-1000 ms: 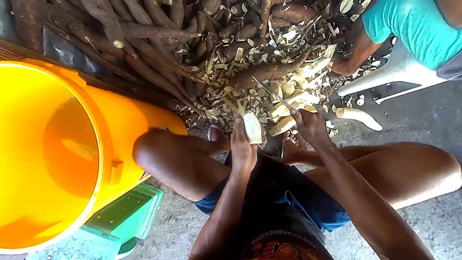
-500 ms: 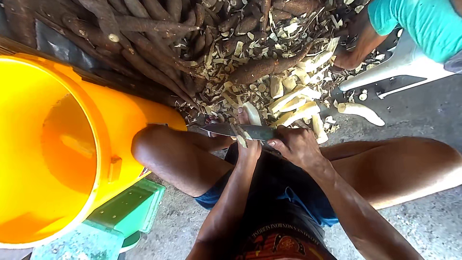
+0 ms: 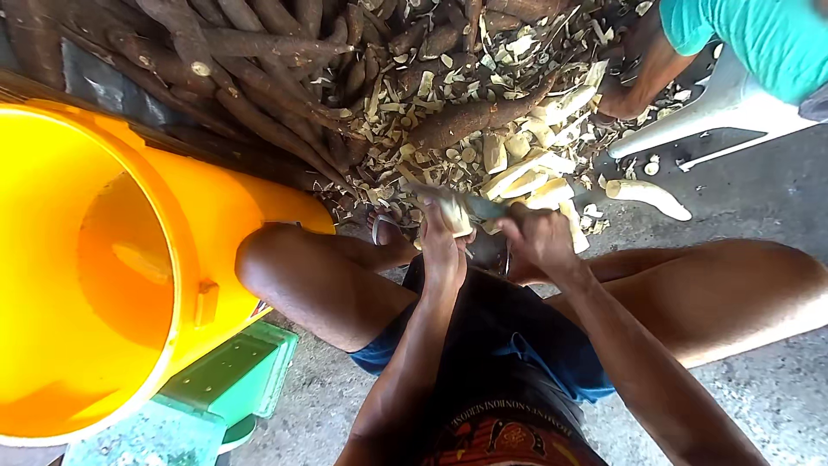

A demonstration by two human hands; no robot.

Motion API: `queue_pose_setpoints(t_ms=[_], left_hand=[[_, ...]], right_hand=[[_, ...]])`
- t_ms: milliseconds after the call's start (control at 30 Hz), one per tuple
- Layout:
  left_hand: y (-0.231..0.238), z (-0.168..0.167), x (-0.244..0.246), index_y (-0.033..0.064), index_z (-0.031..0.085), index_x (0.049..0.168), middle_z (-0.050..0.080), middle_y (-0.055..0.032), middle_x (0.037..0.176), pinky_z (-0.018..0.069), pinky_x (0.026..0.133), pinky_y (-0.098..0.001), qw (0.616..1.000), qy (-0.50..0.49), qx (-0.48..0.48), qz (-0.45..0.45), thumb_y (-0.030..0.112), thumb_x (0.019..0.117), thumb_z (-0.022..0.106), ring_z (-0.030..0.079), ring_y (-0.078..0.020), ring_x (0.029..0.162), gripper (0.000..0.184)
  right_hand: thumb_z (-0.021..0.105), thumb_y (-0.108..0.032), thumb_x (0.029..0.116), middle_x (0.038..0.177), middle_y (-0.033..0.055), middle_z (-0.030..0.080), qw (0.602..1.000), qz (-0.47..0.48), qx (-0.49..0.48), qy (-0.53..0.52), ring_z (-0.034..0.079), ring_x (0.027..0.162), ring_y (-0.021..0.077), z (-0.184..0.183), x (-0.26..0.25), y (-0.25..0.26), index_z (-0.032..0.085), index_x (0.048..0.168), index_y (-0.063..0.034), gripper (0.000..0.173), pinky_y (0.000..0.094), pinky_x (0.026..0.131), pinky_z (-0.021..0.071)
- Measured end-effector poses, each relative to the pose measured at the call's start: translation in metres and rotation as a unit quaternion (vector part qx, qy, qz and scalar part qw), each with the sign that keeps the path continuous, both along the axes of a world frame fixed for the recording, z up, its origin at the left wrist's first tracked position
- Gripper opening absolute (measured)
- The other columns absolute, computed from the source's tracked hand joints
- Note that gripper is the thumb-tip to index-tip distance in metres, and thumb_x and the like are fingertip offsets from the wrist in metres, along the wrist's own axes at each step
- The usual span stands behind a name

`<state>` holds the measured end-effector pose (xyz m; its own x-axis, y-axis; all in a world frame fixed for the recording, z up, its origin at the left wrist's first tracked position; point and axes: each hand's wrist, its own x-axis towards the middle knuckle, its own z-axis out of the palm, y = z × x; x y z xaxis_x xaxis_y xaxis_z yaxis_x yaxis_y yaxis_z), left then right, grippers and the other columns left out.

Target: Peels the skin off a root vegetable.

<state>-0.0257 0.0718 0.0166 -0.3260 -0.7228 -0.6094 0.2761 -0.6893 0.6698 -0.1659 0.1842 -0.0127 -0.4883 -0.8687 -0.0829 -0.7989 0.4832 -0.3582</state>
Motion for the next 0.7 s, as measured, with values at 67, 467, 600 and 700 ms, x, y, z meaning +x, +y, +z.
queue_pose_setpoints(t_ms=[67,467,600,700], left_hand=[[0.001,0.009,0.007,0.0112,0.06,0.111,0.064,-0.008,0.083,0.0556,0.054,-0.0282,1.0,0.012,0.005,-0.021,0.05,0.1094,0.033,0.063,-0.0154,0.062,0.047],[-0.007,-0.002,0.011,0.0082,0.062,0.113,0.067,-0.0094,0.085,0.0567,0.057,-0.0276,0.998,0.036,0.013,-0.049,0.043,0.1112,0.033,0.065,-0.0155,0.065,0.045],[-0.009,0.004,0.016,0.0064,0.062,0.113,0.068,-0.0129,0.088,0.0581,0.056,-0.0292,0.998,0.056,0.014,-0.022,0.048,0.1095,0.035,0.066,-0.0181,0.065,0.049],[-0.013,-0.007,0.012,0.0123,0.058,0.122,0.069,-0.0117,0.097,0.0606,0.064,-0.0333,0.997,0.073,0.027,-0.003,0.053,0.1068,0.04,0.069,-0.0197,0.075,0.047]], right_hand=[[0.034,-0.067,0.1038,0.073,0.0211,0.066,0.99,-0.094,0.09,-0.054,0.068,0.072,0.0444,-0.02,-0.031,0.002,0.068,0.094,-0.0029,0.073,0.0652,0.062,0.0519],[0.028,-0.076,0.0987,0.065,0.0183,0.064,0.998,-0.019,0.06,-0.006,0.068,0.064,0.0425,0.009,-0.016,-0.004,0.068,0.085,-0.0035,0.084,0.0612,0.054,0.0522],[0.024,-0.073,0.1012,0.059,0.012,0.054,0.992,-0.095,0.044,-0.071,0.061,0.058,0.0342,0.001,-0.035,0.003,0.06,0.079,-0.0076,0.078,0.0557,0.052,0.0472],[0.026,-0.073,0.1001,0.056,0.0054,0.053,0.992,-0.008,-0.057,-0.116,0.059,0.054,0.0253,0.029,0.0,-0.001,0.063,0.076,-0.0103,0.077,0.0508,0.048,0.0473]])
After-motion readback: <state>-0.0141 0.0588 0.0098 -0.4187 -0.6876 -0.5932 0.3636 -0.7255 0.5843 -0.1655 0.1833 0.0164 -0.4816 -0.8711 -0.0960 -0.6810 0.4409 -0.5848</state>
